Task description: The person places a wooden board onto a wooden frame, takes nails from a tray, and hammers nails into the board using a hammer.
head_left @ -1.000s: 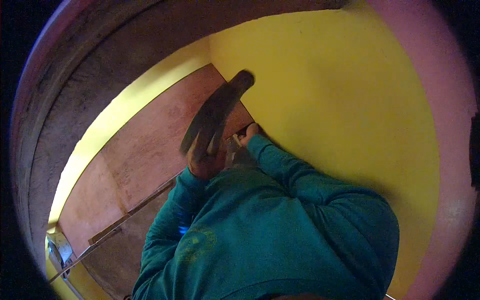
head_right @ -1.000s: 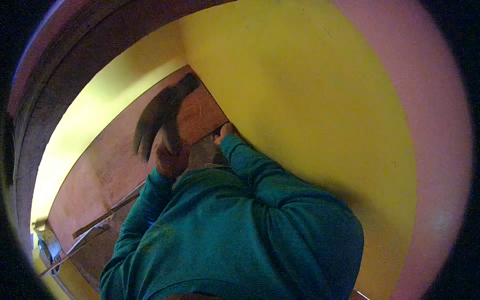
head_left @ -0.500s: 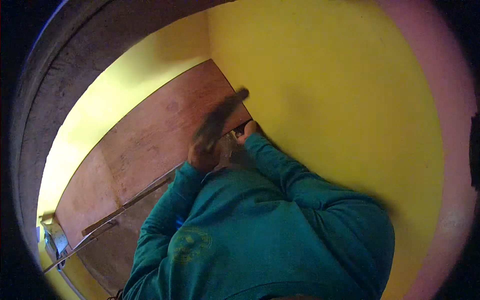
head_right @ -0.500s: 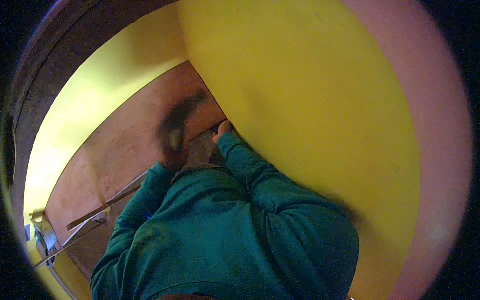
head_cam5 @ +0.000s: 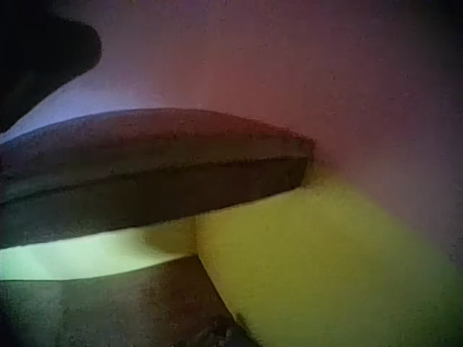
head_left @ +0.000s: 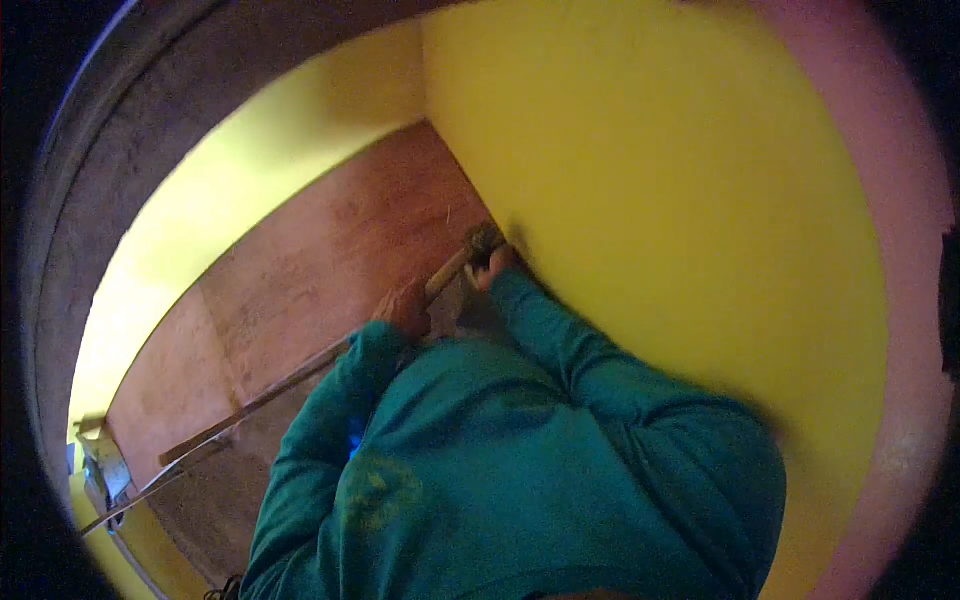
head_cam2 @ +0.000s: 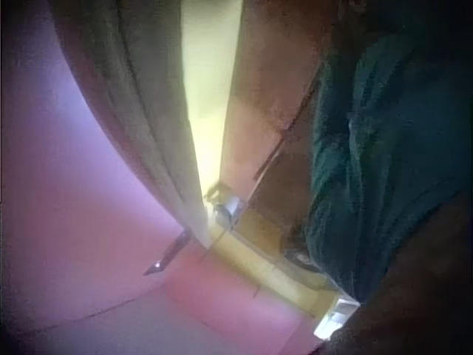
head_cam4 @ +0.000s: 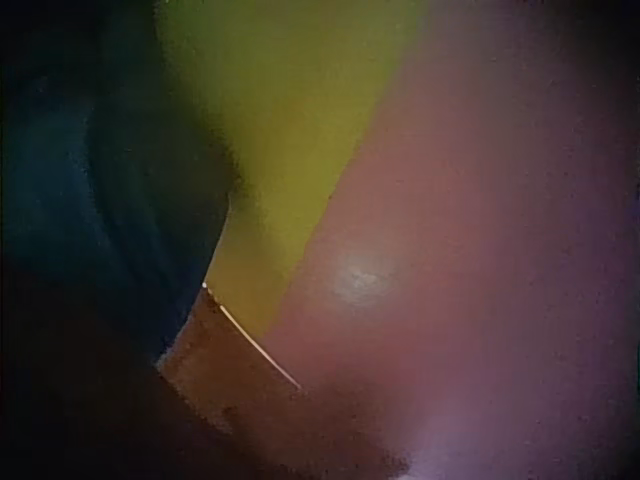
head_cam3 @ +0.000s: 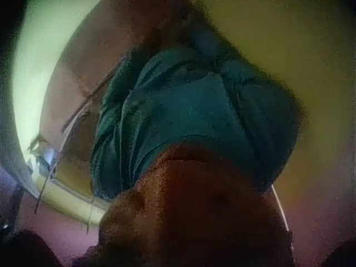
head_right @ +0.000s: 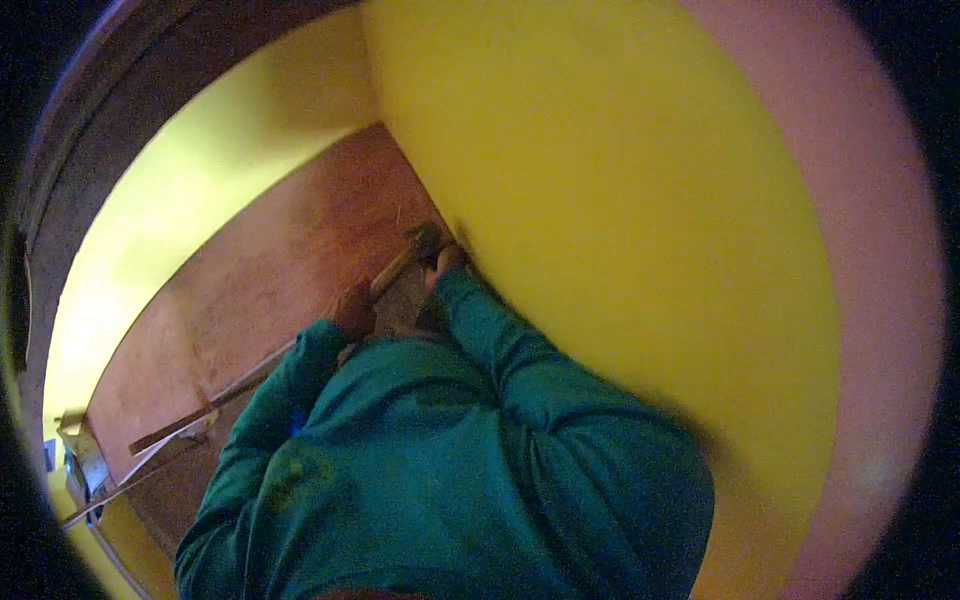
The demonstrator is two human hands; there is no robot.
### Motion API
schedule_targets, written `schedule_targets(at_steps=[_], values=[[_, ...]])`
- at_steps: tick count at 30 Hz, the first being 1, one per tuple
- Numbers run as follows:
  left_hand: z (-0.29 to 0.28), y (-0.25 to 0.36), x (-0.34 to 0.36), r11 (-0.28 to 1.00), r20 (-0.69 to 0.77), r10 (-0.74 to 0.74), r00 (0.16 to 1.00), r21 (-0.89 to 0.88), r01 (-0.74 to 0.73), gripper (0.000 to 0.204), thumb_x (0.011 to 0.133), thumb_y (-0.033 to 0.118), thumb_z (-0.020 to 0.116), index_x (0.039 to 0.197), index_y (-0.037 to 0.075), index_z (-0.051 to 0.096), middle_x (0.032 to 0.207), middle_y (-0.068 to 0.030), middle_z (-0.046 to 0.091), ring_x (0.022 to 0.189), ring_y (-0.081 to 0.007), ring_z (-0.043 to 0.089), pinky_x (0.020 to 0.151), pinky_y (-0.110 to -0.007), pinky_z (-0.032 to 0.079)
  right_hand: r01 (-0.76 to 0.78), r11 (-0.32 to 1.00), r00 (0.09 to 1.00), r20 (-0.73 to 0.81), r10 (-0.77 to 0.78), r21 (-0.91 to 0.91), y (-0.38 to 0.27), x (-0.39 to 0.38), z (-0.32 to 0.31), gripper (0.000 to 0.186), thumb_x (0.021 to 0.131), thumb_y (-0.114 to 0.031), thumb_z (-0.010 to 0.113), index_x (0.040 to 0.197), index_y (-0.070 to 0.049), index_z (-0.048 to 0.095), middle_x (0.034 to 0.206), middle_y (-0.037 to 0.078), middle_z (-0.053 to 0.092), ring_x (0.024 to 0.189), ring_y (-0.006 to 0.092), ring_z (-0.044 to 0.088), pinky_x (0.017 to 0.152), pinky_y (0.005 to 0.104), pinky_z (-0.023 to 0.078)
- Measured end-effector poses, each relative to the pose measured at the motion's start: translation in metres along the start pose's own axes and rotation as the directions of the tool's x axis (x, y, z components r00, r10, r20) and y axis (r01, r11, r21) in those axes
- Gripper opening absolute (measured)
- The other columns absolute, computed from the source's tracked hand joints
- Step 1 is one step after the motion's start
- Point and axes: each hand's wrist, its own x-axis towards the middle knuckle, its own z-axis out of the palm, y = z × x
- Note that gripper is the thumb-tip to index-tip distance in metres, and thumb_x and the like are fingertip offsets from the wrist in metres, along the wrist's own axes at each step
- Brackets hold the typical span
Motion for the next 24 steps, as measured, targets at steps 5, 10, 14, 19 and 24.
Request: schedule_targets(at_steps=[5,10,14,19,24], values=[[-0.100,0.085,0.026,0.969,0.117,-0.166,0.979,-0.167,0.184,0.030,0.070,0.016,0.061,0.096,0.002,0.057,0.081,-0.0264,0.059,0.079,-0.0432,0.058,0.065,-0.049,0.046,0.155,0.984,0.987,0.058,-0.151,-0.087,-0.009,0.014,-0.007,0.048,0.085,-0.043,0.042,0.120,-0.010,0.041,0.118,0.011,0.041,0.098,0.0247,0.040,0.079,0.0387,0.039],[-0.033,0.012,0.024,0.985,0.273,-0.163,0.948,-0.011,0.173,0.036,0.072,0.010,0.053,0.106,0.000,0.048,0.088,-0.0264,0.057,0.079,-0.0436,0.056,0.067,-0.050,0.045,0.194,0.963,0.978,0.108,-0.176,-0.188,-0.009,0.013,0.005,0.056,0.082,-0.042,0.047,0.125,-0.008,0.033,0.125,0.013,0.034,0.107,0.0261,0.034,0.086,0.0379,0.034],[-0.067,0.034,0.011,0.999,0.061,0.030,0.998,-0.026,-0.029,0.037,0.070,0.007,0.053,0.106,-0.001,0.049,0.078,-0.0241,0.057,0.069,-0.0437,0.056,0.062,-0.050,0.045,0.233,0.946,0.970,0.116,-0.212,-0.226,-0.007,0.019,-0.007,0.065,0.080,-0.040,0.051,0.129,-0.006,0.027,0.130,0.015,0.029,0.115,0.0273,0.030,0.092,0.0372,0.031],[-0.049,0.030,0.010,0.902,-0.077,-0.269,0.960,-0.370,0.223,0.038,0.063,0.011,0.062,0.100,0.005,0.055,0.074,-0.0231,0.059,0.073,-0.0428,0.058,0.061,-0.049,0.045,0.373,0.793,0.927,0.168,-0.334,-0.481,-0.006,0.038,-0.007,0.076,0.077,-0.039,0.056,0.134,-0.004,0.020,0.137,0.016,0.023,0.124,0.0287,0.024,0.099,0.0364,0.026],[-0.029,-0.009,0.025,0.984,0.021,-0.101,0.995,-0.146,0.103,0.036,0.065,0.012,0.060,0.099,0.004,0.052,0.070,-0.0228,0.058,0.067,-0.0433,0.058,0.056,-0.049,0.045,0.248,0.817,0.969,0.153,-0.196,-0.521,-0.019,0.047,-0.014,0.054,0.084,-0.040,0.046,0.128,-0.009,0.035,0.130,0.011,0.038,0.115,0.0252,0.037,0.083,0.0396,0.041]])
